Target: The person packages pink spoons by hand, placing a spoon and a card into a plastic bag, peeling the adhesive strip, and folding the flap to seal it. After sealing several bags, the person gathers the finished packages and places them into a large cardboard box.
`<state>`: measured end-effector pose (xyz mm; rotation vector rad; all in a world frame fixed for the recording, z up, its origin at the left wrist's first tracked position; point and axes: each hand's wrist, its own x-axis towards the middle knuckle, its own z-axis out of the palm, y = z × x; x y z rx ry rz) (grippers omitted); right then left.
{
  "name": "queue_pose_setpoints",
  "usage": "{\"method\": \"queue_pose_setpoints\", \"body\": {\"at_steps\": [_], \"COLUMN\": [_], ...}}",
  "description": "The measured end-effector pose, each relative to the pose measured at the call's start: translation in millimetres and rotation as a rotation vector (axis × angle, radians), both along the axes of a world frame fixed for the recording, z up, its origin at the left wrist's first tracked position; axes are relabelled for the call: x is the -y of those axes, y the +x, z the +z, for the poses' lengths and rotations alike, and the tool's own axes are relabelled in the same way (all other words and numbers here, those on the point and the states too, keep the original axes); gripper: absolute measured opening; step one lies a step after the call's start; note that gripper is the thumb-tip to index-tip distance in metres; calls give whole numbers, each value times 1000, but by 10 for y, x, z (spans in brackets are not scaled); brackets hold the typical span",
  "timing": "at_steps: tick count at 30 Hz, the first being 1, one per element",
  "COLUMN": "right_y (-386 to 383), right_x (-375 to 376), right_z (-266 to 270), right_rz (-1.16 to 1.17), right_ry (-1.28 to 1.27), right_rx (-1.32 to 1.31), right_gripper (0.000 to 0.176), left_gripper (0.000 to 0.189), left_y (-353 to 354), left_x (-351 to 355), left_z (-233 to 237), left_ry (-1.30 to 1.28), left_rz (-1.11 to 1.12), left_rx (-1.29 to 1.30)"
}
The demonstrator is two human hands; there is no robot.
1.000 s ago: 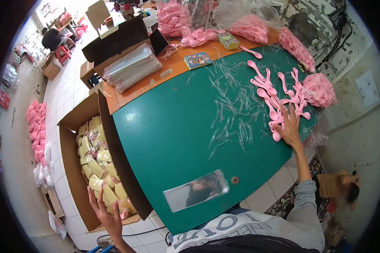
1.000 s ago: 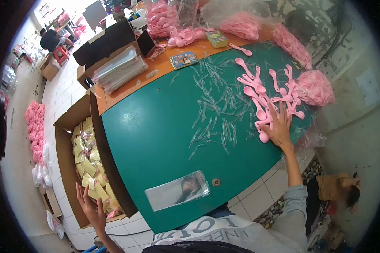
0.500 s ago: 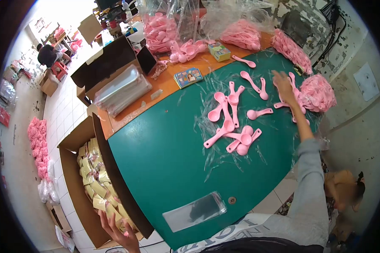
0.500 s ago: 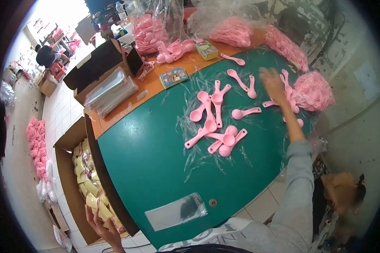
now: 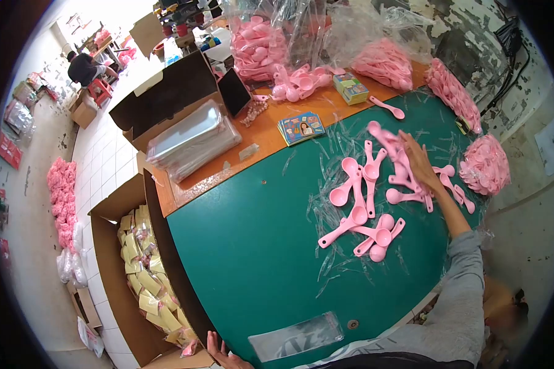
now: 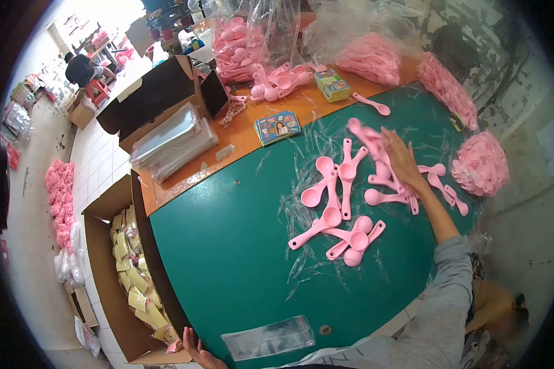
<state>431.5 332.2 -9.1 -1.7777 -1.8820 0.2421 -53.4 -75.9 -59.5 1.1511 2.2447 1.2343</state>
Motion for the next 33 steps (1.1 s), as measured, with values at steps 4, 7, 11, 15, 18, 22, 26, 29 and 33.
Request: {"method": "queue_pose_setpoints", "body": {"at_steps": [4, 7, 11, 15, 18, 22, 26, 29, 33], "right_y": [-237, -415, -218, -693, -1016, -1049, -754, -318, -235], "right_x": [-359, -849, -1494, -901, -307, 113, 311, 134, -4], "right_z": [151, 318, -321, -209, 91, 500, 1397, 1514, 1153], "right_rz": [68, 107, 160, 257, 381, 471, 896, 663, 61], "right_ry": [45, 107, 55, -52, -232, -666, -495, -523, -348], "right_rx": [64, 127, 12, 54, 86, -245, 1, -752, 568], "right_gripper": [44, 49, 42, 43, 47, 55, 55, 64, 45], "left_gripper": [73, 77, 81, 81, 75, 74, 70, 64, 31], "left_y": [46, 62, 106, 100, 132, 109, 84, 34, -17], "left_x": [-81, -90, -144, -141, -211, -203, -167, -146, -306], "left_z": [83, 123, 191, 192, 262, 310, 279, 298, 651], "left_ry": [94, 77, 62, 43, 3, 41, 138, 203, 242], "left_rz": [-87, -70, -45, -43, -50, -66, -84, -160, -340], "left_rx": [121, 153, 129, 71, -50, -32, -71, -175, -314]}}
